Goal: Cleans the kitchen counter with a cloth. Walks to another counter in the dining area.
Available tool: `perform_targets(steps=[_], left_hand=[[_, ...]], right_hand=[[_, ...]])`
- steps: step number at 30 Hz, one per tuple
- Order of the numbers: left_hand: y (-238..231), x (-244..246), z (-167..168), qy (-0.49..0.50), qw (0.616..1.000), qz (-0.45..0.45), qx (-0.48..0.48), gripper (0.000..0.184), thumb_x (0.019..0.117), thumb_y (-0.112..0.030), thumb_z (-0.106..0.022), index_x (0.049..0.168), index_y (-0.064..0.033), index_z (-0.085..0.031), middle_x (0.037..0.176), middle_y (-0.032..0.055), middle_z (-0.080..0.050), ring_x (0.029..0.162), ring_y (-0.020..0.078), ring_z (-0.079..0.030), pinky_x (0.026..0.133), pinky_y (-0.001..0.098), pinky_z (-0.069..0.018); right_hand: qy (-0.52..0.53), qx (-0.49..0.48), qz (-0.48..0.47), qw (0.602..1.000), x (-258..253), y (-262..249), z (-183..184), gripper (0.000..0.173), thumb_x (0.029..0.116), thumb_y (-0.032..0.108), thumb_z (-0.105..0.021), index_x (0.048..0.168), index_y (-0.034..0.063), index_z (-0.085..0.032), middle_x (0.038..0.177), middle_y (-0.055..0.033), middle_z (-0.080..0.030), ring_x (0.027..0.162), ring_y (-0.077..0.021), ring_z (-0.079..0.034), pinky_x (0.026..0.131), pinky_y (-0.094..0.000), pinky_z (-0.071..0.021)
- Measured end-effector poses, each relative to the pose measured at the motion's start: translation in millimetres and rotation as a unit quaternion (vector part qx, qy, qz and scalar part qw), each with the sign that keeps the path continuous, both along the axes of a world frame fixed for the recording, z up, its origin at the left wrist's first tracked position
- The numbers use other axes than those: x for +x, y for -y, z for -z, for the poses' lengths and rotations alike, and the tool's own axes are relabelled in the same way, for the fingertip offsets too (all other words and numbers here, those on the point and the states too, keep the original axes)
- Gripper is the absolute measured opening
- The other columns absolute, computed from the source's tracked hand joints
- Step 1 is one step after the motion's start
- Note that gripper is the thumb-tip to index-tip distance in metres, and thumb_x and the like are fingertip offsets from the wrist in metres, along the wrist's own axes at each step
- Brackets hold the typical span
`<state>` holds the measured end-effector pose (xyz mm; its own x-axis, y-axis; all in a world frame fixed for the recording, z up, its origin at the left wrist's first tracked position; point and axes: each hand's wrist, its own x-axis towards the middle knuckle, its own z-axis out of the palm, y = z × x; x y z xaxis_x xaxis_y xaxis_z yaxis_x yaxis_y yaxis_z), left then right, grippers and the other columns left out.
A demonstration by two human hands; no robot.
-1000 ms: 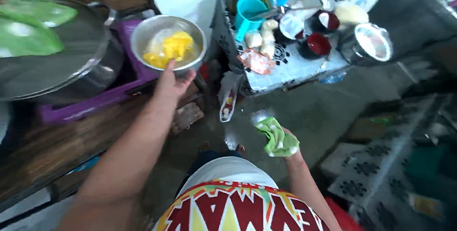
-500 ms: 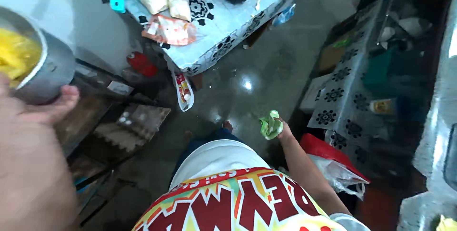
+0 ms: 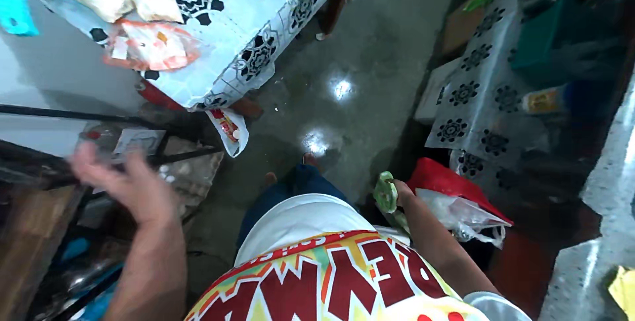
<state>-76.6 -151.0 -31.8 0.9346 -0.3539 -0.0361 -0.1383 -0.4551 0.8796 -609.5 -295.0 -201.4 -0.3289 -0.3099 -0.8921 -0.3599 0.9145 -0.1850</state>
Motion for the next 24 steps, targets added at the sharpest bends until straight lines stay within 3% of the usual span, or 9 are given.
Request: perform_targets(steps=[2, 3, 4, 7, 10, 15, 18, 21, 24], left_hand=[[13.5, -12.3, 1.5, -0.045, 0.980, 0.170, 0.090, 0.060, 0.1048, -0.024, -0.053, 0.156, -0.0030, -0.030, 0.156, 0.0213, -0.039, 0.137, 0.0243, -0.047, 0.111, 0.0406, -0.0424], [17.3, -12.9, 10.6, -0.061, 0.953, 0.265, 0.133, 0.054, 0.1053, -0.022, -0.054, 0.153, -0.0022, -0.037, 0.153, 0.0227, -0.043, 0.134, 0.0295, -0.051, 0.109, 0.0467, -0.0456], [19.3, -10.7, 25.4, -0.060, 0.913, 0.365, 0.171, 0.051, 0.1046, -0.018, -0.056, 0.150, -0.0009, -0.042, 0.152, 0.0240, -0.045, 0.134, 0.0342, -0.052, 0.109, 0.0516, -0.0460], [20.3, -9.8, 74.2, -0.010, 0.763, 0.573, 0.297, 0.044, 0.1019, -0.023, -0.064, 0.141, -0.0045, -0.058, 0.153, 0.0226, -0.045, 0.138, 0.0413, -0.048, 0.111, 0.0612, -0.0419], [15.4, -16.7, 99.8, -0.016, 0.686, 0.631, 0.363, 0.043, 0.1049, -0.027, -0.058, 0.142, -0.0061, -0.058, 0.156, 0.0231, -0.042, 0.141, 0.0438, -0.044, 0.114, 0.0622, -0.0372], [2.2, -19.7, 121.9, -0.046, 0.607, 0.689, 0.394, 0.045, 0.1065, -0.025, -0.055, 0.146, -0.0039, -0.053, 0.153, 0.0233, -0.046, 0.141, 0.0415, -0.045, 0.117, 0.0578, -0.0366], [-0.1, -25.6, 131.7, -0.047, 0.581, 0.707, 0.400, 0.044, 0.1061, -0.024, -0.056, 0.145, -0.0037, -0.055, 0.152, 0.0225, -0.049, 0.141, 0.0408, -0.047, 0.116, 0.0573, -0.0372], [16.7, -43.9, 132.3, -0.039, 0.556, 0.723, 0.408, 0.044, 0.1061, -0.024, -0.056, 0.145, -0.0041, -0.055, 0.151, 0.0217, -0.049, 0.140, 0.0390, -0.048, 0.116, 0.0547, -0.0382], [48.8, -68.9, 128.2, -0.028, 0.545, 0.734, 0.405, 0.044, 0.1064, -0.024, -0.055, 0.145, -0.0044, -0.054, 0.151, 0.0209, -0.050, 0.140, 0.0374, -0.049, 0.116, 0.0538, -0.0388]], right_hand=[[0.034, -0.033, -0.052, 0.998, 7.7, 0.0, -1.9, 0.054, 0.1078, 0.020, -0.047, 0.159, 0.0160, -0.031, 0.143, -0.0233, -0.054, 0.118, -0.0362, -0.061, 0.093, -0.0559, -0.0538], [0.060, -0.055, -0.067, 0.994, 13.1, -1.4, -4.2, 0.062, 0.1064, 0.016, -0.047, 0.163, 0.0210, -0.022, 0.148, -0.0225, -0.049, 0.120, -0.0354, -0.061, 0.092, -0.0550, -0.0547], [0.085, -0.073, -0.078, 0.991, 19.2, -4.3, -8.3, 0.063, 0.1066, 0.014, -0.046, 0.164, 0.0219, -0.020, 0.150, -0.0216, -0.048, 0.121, -0.0336, -0.061, 0.093, -0.0531, -0.0552], [0.138, -0.114, -0.073, 0.981, 34.7, -27.5, -24.6, 0.042, 0.1091, 0.013, -0.040, 0.151, 0.0103, -0.046, 0.135, -0.0175, -0.061, 0.111, -0.0248, -0.066, 0.091, -0.0437, -0.0567], [0.149, -0.119, -0.048, 0.980, 38.6, -62.9, -33.1, 0.038, 0.1075, 0.010, -0.038, 0.141, 0.0060, -0.055, 0.123, -0.0142, -0.066, 0.101, -0.0199, -0.068, 0.085, -0.0392, -0.0577], [0.083, -0.124, 0.029, 0.988, 23.0, -122.3, -39.9, 0.035, 0.1073, 0.011, -0.042, 0.139, 0.0033, -0.056, 0.124, -0.0165, -0.066, 0.104, -0.0215, -0.067, 0.090, -0.0411, -0.0562], [0.028, -0.145, 0.175, 0.973, 8.5, -141.3, -35.3, 0.039, 0.1092, 0.022, -0.045, 0.143, 0.0016, -0.049, 0.123, -0.0204, -0.064, 0.104, -0.0267, -0.066, 0.088, -0.0454, -0.0569], [0.026, -0.180, 0.308, 0.934, -14.2, -143.6, -19.3, 0.044, 0.1103, 0.031, -0.042, 0.143, 0.0020, -0.047, 0.121, -0.0208, -0.064, 0.100, -0.0286, -0.067, 0.084, -0.0474, -0.0577], [0.031, -0.209, 0.368, 0.905, -32.0, -128.7, -0.4, 0.049, 0.1113, 0.030, -0.040, 0.155, 0.0106, -0.032, 0.131, -0.0214, -0.059, 0.107, -0.0312, -0.065, 0.086, -0.0507, -0.0567]])
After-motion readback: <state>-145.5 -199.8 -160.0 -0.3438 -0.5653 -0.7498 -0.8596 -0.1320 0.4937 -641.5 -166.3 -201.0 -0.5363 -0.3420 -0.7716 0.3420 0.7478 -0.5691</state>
